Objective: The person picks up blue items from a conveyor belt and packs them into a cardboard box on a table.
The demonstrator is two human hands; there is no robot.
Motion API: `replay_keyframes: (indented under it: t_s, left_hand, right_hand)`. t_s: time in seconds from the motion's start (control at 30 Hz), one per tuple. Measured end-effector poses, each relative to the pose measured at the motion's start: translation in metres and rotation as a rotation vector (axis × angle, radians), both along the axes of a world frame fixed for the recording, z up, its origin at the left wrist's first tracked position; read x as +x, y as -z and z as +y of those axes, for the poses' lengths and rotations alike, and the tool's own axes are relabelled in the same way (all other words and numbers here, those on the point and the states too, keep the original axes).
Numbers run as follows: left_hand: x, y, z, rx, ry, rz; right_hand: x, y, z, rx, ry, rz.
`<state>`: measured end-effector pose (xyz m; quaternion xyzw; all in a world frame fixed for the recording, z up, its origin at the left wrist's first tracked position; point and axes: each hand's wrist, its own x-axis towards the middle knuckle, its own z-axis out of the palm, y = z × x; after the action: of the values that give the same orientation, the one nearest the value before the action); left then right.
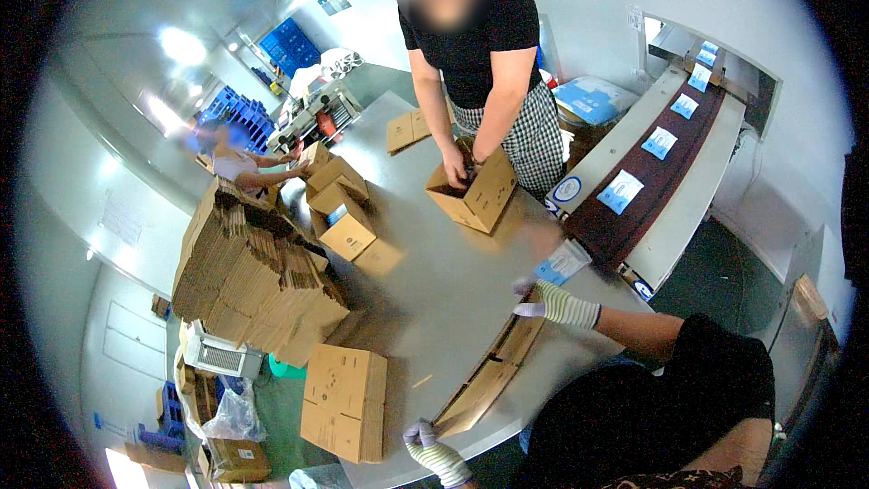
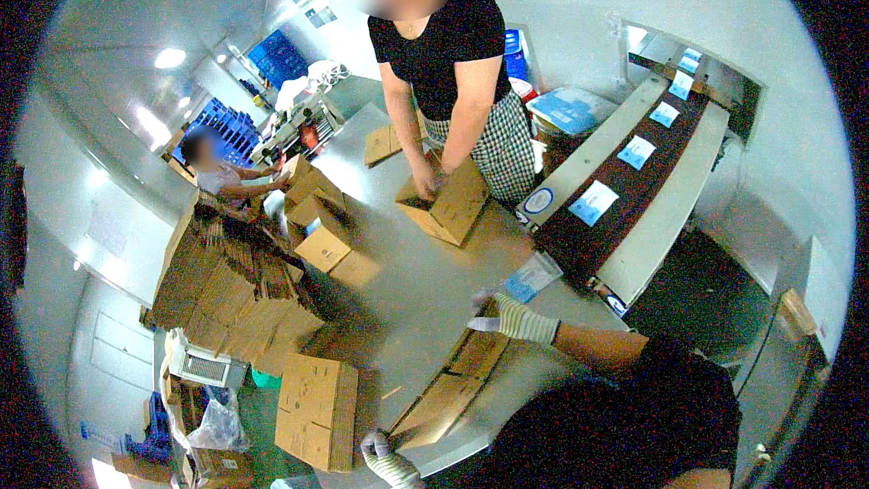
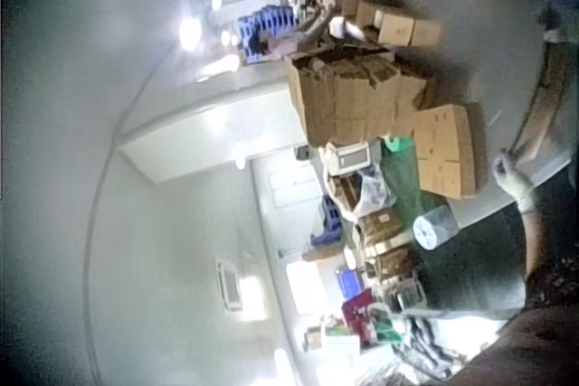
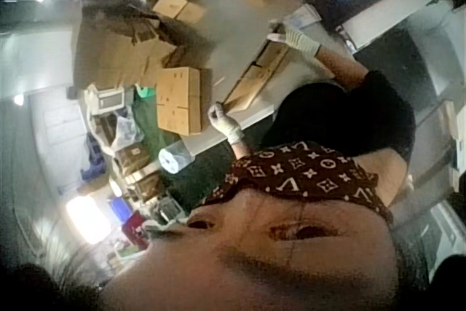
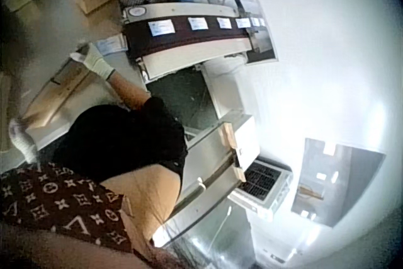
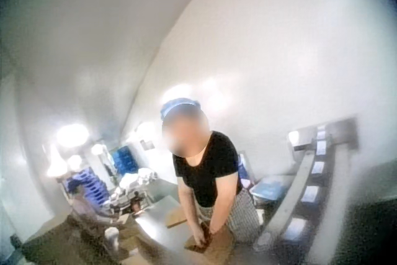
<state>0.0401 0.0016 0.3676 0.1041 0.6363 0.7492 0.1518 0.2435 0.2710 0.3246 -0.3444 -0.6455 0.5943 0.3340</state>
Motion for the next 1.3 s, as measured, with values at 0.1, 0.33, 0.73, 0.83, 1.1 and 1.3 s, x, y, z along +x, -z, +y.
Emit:
replay_keyframes:
  t_s: [0.1,0.33,0.73,0.83,1.1,1.3]
  left_hand:
    - [0.001,0.007,0.001,-0.058,-0.094,0.052]
    - [0.045,-0.007,0.003,-0.543,0.039,0.541]
    - [0.066,-0.023,0.051,-1.492,1.058,0.831]
    - [0.043,0.018,0.072,-1.205,0.912,1.085]
    - [0.025,0.088,0.066,-0.756,1.060,1.612]
    - [-0.009,0.080,0.046,-0.459,0.459,0.944]
  right_hand:
    - [-0.005,-0.033,0.001,0.041,-0.225,-0.029]
    - [-0.035,0.059,-0.007,0.292,-0.494,-0.187]
    - [-0.045,0.044,-0.022,0.099,-0.426,-0.516]
    - [-0.048,0.100,-0.012,0.160,-0.427,-0.473]
    - [-0.024,0.062,-0.008,-0.002,-0.584,-0.471]
    - [-0.005,-0.001,-0.009,0.068,-0.275,-0.292]
